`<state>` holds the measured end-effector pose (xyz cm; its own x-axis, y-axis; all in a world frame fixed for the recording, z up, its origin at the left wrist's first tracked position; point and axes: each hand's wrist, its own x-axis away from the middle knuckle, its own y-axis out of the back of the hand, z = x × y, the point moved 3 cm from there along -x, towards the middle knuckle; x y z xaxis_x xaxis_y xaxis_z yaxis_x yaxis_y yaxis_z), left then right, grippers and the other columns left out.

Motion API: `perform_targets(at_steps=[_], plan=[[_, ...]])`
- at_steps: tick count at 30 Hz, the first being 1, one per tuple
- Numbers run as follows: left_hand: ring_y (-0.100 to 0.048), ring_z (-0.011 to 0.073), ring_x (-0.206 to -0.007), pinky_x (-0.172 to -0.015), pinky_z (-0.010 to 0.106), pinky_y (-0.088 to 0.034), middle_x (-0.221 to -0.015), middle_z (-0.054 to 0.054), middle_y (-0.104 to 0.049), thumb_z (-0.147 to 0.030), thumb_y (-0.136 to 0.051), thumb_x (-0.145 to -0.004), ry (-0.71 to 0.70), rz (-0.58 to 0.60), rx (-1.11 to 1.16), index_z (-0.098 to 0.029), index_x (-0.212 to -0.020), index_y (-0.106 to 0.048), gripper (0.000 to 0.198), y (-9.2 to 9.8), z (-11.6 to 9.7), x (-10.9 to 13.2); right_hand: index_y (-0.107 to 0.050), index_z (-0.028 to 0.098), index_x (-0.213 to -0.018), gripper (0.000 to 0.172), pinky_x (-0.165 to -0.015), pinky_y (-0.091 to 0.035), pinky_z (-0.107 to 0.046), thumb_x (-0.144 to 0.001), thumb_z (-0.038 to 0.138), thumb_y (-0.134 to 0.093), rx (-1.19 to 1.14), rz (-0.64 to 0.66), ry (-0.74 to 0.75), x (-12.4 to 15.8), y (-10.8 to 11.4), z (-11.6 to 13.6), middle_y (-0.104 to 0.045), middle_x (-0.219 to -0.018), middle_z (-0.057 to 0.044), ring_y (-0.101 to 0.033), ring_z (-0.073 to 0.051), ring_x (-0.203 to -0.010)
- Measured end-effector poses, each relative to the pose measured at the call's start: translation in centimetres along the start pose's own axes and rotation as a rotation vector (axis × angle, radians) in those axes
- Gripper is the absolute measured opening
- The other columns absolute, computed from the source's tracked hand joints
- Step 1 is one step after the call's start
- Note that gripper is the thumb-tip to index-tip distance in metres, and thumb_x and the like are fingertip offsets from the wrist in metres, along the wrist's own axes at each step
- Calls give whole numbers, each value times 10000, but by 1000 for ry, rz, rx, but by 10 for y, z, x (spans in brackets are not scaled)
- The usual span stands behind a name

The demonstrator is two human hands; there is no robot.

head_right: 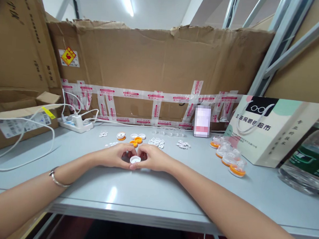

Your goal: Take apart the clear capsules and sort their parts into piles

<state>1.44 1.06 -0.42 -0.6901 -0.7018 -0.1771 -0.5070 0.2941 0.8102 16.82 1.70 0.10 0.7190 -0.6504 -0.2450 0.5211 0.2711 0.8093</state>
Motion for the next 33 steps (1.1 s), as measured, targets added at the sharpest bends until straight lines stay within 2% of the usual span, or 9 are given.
perform_targets(at_steps=[4, 10, 12, 15, 17, 21, 28, 33], plan=[[-482, 118, -707, -602, 214, -385, -799, 6, -563, -389, -661, -661, -14, 47, 27, -163, -870, -593, 315, 1, -2, 1, -572, 176, -715, 252, -542, -351, -211, -668, 410, -654, -49, 12, 13, 1, 3, 1, -514, -664, 27, -438, -100, -610], [-509, 131, -753, -655, 229, -407, -839, 21, -581, -351, -656, -665, -23, 54, 60, -159, -892, -599, 303, 2, -3, 2, -628, 186, -853, 232, -638, -409, -243, -706, 366, -613, -106, 8, -39, 3, 19, 4, -619, -808, -7, -521, -123, -714], [-513, 130, -760, -660, 228, -406, -846, 20, -590, -340, -654, -666, -12, 54, 73, -166, -880, -606, 281, 2, -3, 2, -639, 180, -876, 261, -626, -417, -251, -725, 387, -589, -112, -48, -106, 1, 23, -1, -624, -795, -15, -529, -125, -691], [-515, 130, -777, -672, 230, -405, -867, 17, -599, -319, -648, -670, -1, 63, 88, -180, -891, -613, 263, 1, -3, 2, -645, 169, -925, 317, -631, -431, -271, -723, 407, -589, -36, -238, -193, -4, 22, -17, -606, -804, -34, -526, -134, -674], [-514, 130, -782, -673, 229, -405, -866, 14, -597, -312, -651, -667, 4, 60, 85, -186, -897, -616, 264, 1, -2, 2, -652, 174, -938, 310, -692, -437, -296, -706, 377, -617, 74, -316, -170, -7, 16, -26, -575, -849, -49, -527, -154, -739], [-508, 128, -780, -678, 228, -406, -866, 15, -595, -317, -647, -670, 8, 59, 83, -187, -900, -616, 266, 1, -1, 2, -664, 193, -948, 268, -799, -405, -340, -716, 319, -623, 225, -309, -107, -13, -1, -38, -525, -858, -60, -506, -192, -862], [-510, 130, -795, -707, 235, -411, -891, 21, -601, -316, -647, -672, 1, 72, 88, -182, -897, -609, 264, 2, -3, 3, -567, 183, -1065, 397, -783, -383, -338, -713, 352, -636, 240, -333, -89, -14, 0, -36, -553, -826, -42, -499, -193, -835], [-505, 124, -788, -710, 233, -408, -892, 18, -608, -316, -639, -682, 2, 74, 88, -181, -910, -604, 267, 2, -3, 3, -516, 188, -1002, 283, -773, -363, -325, -749, 291, -591, 159, -333, -41, -11, 1, -29, -603, -698, 15, -535, -158, -738]])
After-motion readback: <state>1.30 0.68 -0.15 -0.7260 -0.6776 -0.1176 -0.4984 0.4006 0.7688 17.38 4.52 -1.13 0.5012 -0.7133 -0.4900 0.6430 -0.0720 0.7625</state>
